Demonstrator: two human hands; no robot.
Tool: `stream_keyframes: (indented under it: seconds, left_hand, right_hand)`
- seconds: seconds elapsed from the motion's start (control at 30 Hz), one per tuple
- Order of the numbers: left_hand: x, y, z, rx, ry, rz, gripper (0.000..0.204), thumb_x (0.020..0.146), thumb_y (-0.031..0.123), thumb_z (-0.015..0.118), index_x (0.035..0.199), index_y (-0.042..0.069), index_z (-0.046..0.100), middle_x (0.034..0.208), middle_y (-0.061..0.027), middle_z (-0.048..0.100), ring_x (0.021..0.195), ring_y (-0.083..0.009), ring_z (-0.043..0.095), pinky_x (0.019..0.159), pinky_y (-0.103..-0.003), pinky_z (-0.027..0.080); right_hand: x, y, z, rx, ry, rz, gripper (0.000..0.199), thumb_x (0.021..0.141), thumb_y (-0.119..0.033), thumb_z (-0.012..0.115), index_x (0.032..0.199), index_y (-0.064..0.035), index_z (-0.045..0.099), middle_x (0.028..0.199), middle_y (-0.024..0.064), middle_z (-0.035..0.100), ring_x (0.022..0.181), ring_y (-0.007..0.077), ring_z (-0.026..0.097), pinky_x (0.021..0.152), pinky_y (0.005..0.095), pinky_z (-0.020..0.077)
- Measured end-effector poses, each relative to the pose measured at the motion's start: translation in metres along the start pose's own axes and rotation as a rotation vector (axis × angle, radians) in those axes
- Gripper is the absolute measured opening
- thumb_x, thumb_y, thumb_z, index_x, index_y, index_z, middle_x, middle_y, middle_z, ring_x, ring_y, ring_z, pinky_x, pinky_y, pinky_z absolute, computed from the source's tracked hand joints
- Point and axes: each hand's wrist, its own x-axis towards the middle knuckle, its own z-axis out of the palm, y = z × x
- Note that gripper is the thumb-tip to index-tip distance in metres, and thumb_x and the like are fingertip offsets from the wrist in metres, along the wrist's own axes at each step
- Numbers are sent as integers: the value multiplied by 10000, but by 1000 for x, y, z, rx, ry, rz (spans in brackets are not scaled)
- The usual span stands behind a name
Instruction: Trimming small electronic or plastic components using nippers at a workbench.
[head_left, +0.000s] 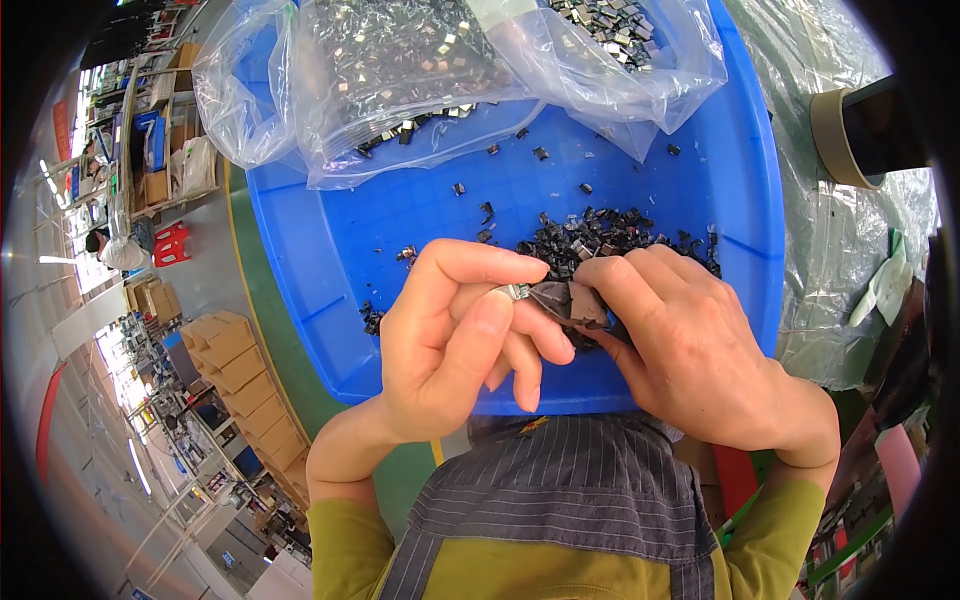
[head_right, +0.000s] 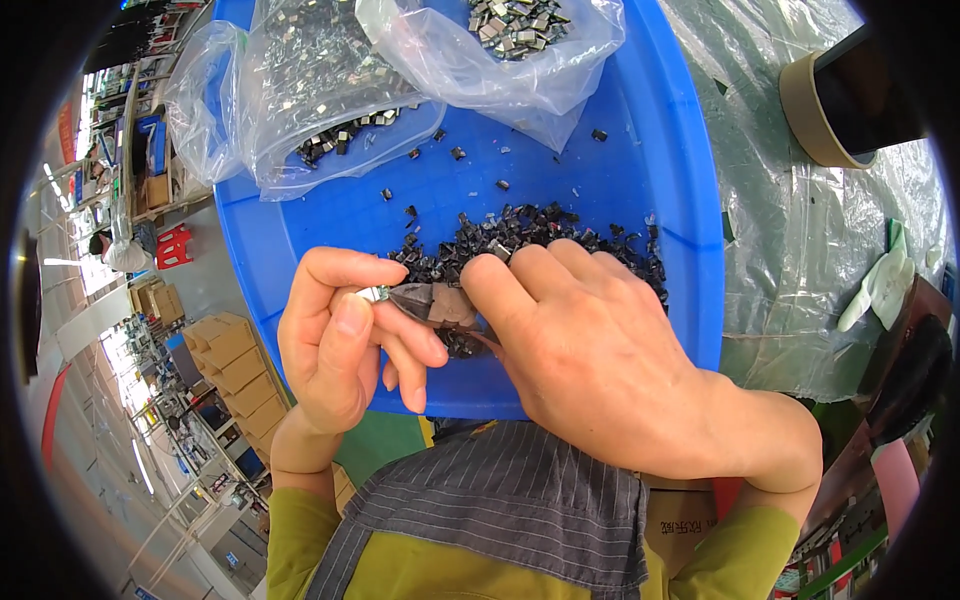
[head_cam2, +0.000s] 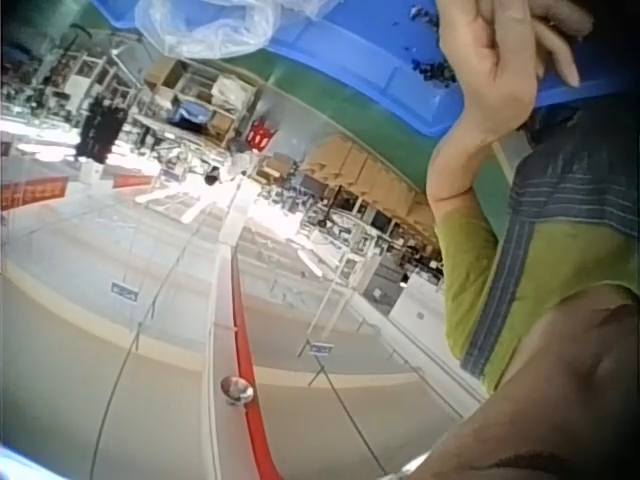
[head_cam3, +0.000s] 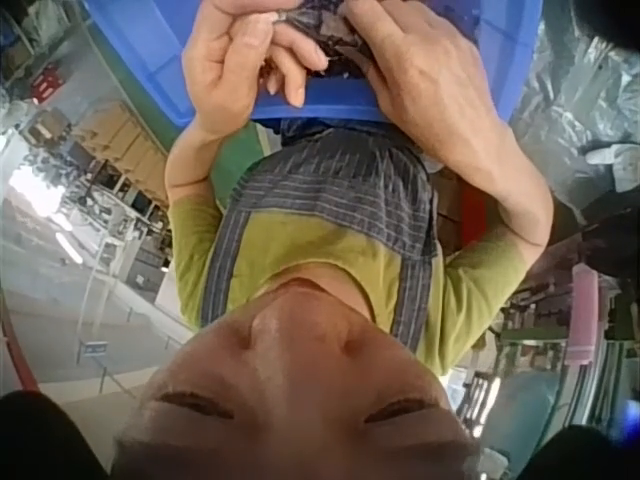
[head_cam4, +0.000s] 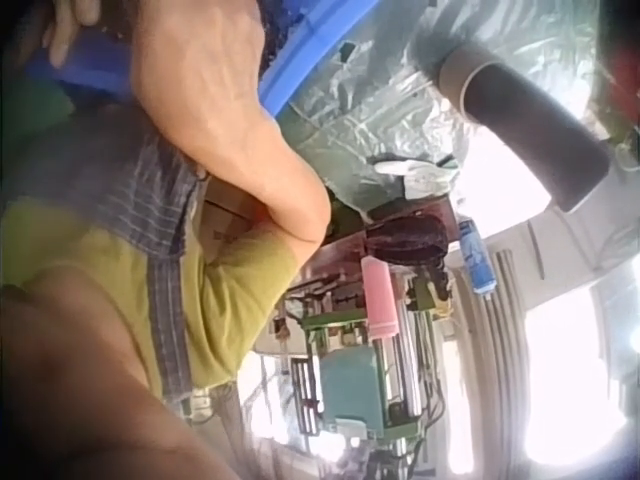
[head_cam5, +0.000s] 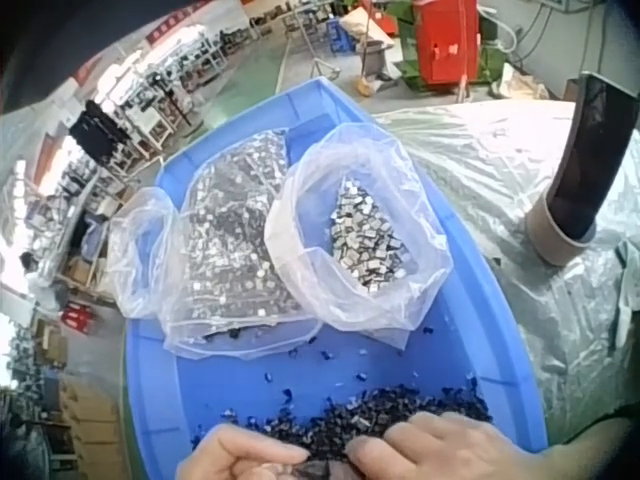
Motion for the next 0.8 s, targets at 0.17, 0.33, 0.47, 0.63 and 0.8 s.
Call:
stream_keyframes:
  seconds: [0.17,0.33,0.47,0.63,0.8]
  left_hand:
    - [0,4,1,3,-6,-3,244,1003,61,343,1215,-41,406,837,-214,652,550,-121,616,448,-195,388]
    - [0,2,4,311,51,59,252,1017,171,340,1180,-8,407,760,-197,662,518,-151,623,443,-212,398]
    - [1,0,2,350,39,117,252,1024,166,323,1161,-12,437,723,-125,626,561,-161,652,443,-207,399]
    - [1,0,2,357,36,125,269,1029,182,317,1148,-20,451,711,-88,585,579,-159,661,441,-201,398]
    - [2,-1,2,385,28,139,272,1031,186,317,1147,-22,449,729,-82,575,582,-154,662,440,-199,399]
  right_hand:
    - [-1,0,2,-145,40,-20,438,668,9,694,1074,-37,537,841,117,524,774,320,536,673,403,435]
    - [0,0,6,-360,154,-53,522,587,18,685,1087,-38,547,803,88,468,747,276,493,647,384,389]
    - [0,0,8,-429,201,-74,521,571,8,680,1075,-42,556,795,80,453,738,267,480,646,380,375]
    - [0,2,9,-438,217,-101,505,577,-5,670,1069,-42,561,784,75,438,722,259,467,644,376,365]
    - [1,1,8,-434,213,-102,489,590,-7,660,1068,-39,562,781,76,436,715,258,465,640,376,363]
